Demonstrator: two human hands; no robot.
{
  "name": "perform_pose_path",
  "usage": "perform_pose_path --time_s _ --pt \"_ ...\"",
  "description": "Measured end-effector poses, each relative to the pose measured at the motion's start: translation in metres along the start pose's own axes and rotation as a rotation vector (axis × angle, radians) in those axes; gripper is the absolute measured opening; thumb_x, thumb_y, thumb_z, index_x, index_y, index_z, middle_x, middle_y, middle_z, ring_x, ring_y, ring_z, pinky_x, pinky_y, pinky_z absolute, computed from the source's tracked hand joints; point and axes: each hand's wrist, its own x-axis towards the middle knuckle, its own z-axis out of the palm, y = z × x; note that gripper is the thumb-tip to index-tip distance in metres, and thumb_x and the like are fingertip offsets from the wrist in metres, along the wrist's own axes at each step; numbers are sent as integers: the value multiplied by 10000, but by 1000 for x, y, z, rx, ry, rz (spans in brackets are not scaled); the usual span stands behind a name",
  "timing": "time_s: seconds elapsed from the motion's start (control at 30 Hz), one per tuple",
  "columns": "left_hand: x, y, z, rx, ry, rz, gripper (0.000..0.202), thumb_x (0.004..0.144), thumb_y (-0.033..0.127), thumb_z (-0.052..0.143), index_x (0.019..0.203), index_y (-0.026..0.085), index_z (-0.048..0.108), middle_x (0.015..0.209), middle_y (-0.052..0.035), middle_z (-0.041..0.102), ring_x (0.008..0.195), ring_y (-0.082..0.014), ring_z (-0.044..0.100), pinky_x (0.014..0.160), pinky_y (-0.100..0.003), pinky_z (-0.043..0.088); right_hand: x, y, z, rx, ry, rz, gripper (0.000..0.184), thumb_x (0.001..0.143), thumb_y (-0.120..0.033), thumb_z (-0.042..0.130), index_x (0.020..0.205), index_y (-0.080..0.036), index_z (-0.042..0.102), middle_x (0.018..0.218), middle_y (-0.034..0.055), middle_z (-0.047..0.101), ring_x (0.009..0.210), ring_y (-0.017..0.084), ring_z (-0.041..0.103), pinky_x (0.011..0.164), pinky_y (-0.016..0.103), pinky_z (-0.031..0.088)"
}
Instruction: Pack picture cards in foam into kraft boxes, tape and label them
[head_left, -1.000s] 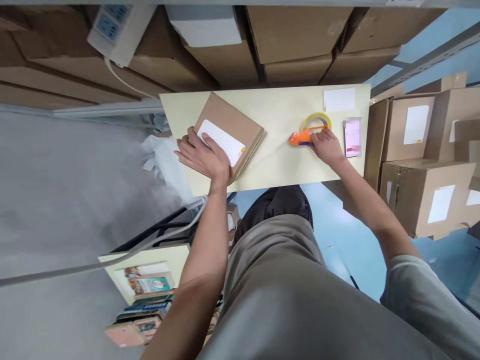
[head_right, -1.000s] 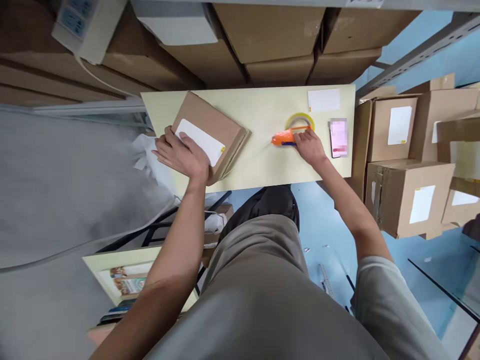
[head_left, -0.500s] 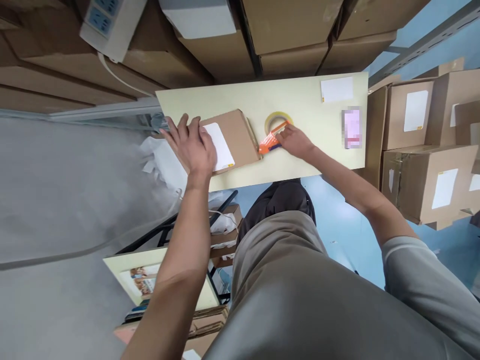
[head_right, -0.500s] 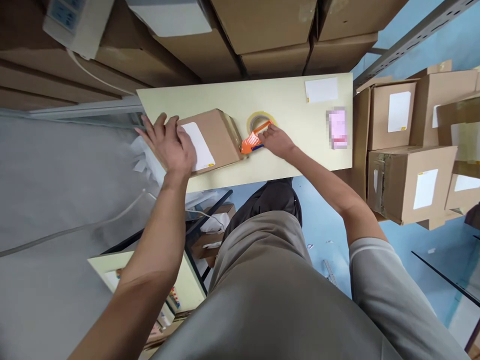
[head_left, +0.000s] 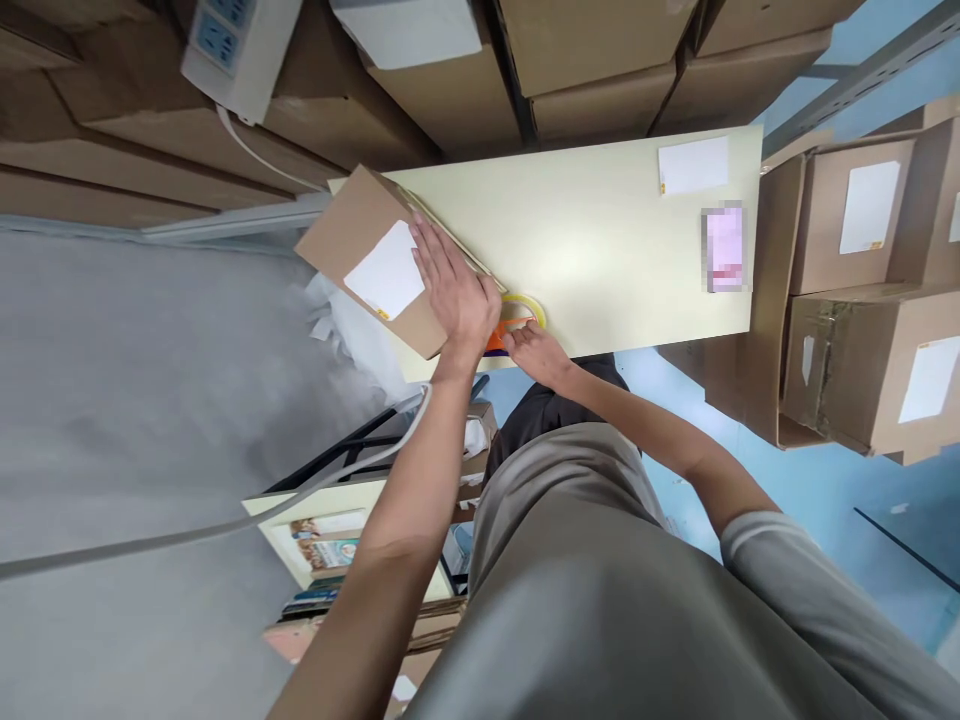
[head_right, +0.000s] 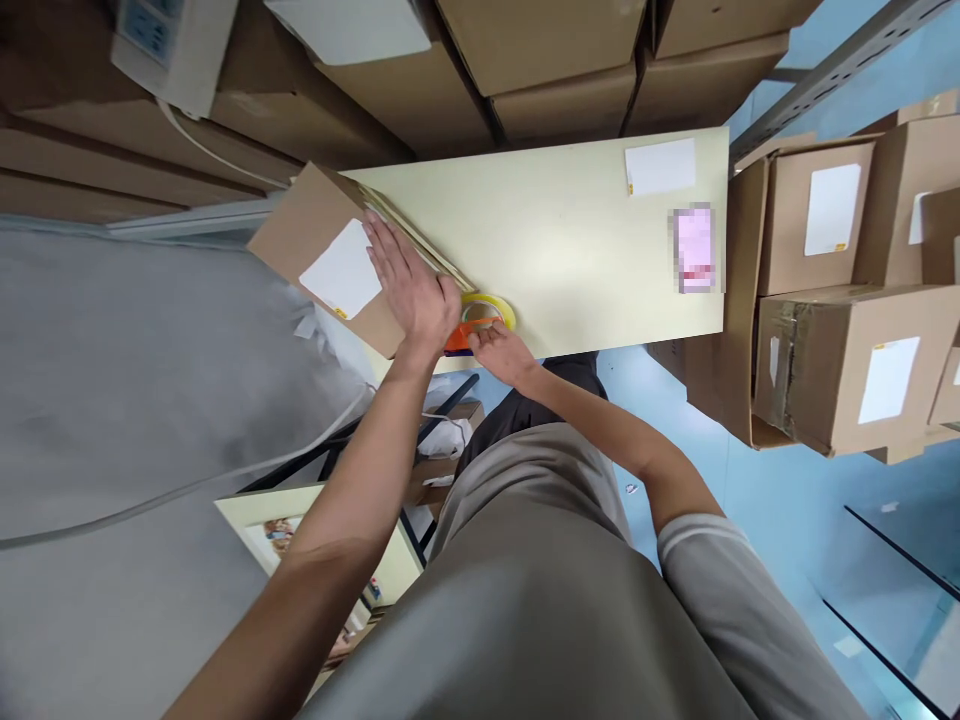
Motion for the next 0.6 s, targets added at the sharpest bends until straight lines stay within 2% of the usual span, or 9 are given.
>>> perform_pose_path --time_s 0.07,0.17,0.23,0.3,0.37,0.47,0.53,0.6 --pt "1 0 -1 -5 -4 4 814 1046 366 564 1722 -64 419 1945 -201 87 1806 -276 -200 1513 -514 -94 -16 20 0 17 -1 -3 427 1100 11 416 1445 -46 663 1222 204 854 1143 308 802 1236 535 514" --pt "1 3 -1 -23 -30 20 690 1102 396 477 1589 -86 561 1936 -188 176 1686 -235 -421 1467 -533 -141 -52 61 -1 15 -42 34 438 1119 -53 488 1540 -11 602 1242 224 850 1147 316 800 1230 512 506" --pt "0 6 -1 -32 -54 33 689 1110 440 431 1499 -96 619 1919 -187 231 1587 -223 -510 1430 -550 -162 -75 92 -5 -8 -54 91 416 1150 -147 524 1534 -5 605 1214 243 849 1149 348 791 1221 536 496" --pt "-3 9 0 -26 -68 49 749 1096 498 408 1471 -112 628 1911 -205 229 1550 -227 -526 1424 -556 -160 -87 119 -12 -14 -27 159 408 1170 -252 552 1484 -5 632 1216 272 838 1154 380 778 1210 569 486" --pt "-8 10 2 -8 -73 69 823 1096 545 354 1490 -132 604 1913 -228 185 1537 -228 -534 1425 -580 -124 -86 138 -19 -2 8 201 428 1180 -307 544 1467 -5 640 1232 279 831 1164 389 766 1211 581 469" --pt "-17 10 5 2 -90 99 889 1101 562 296 1582 -157 505 1921 -248 103 1578 -244 -502 1423 -622 -64 -64 147 -28 54 73 220 475 1201 -350 480 1499 -8 621 1262 270 828 1197 389 753 1250 597 427" --pt "-23 10 6 -18 -105 96 894 1091 559 365 1661 -125 445 1931 -235 84 1674 -271 -398 1444 -602 -50 -45 145 -33 63 103 209 500 1210 -372 439 1517 -17 614 1277 260 832 1221 395 749 1266 618 412" --pt "-26 11 6 -57 -121 68 878 1059 543 503 1719 -34 453 1944 -197 104 1763 -298 -254 1479 -554 -55 -29 138 -38 23 93 190 506 1209 -378 419 1489 -16 635 1266 258 839 1214 400 758 1257 621 427"
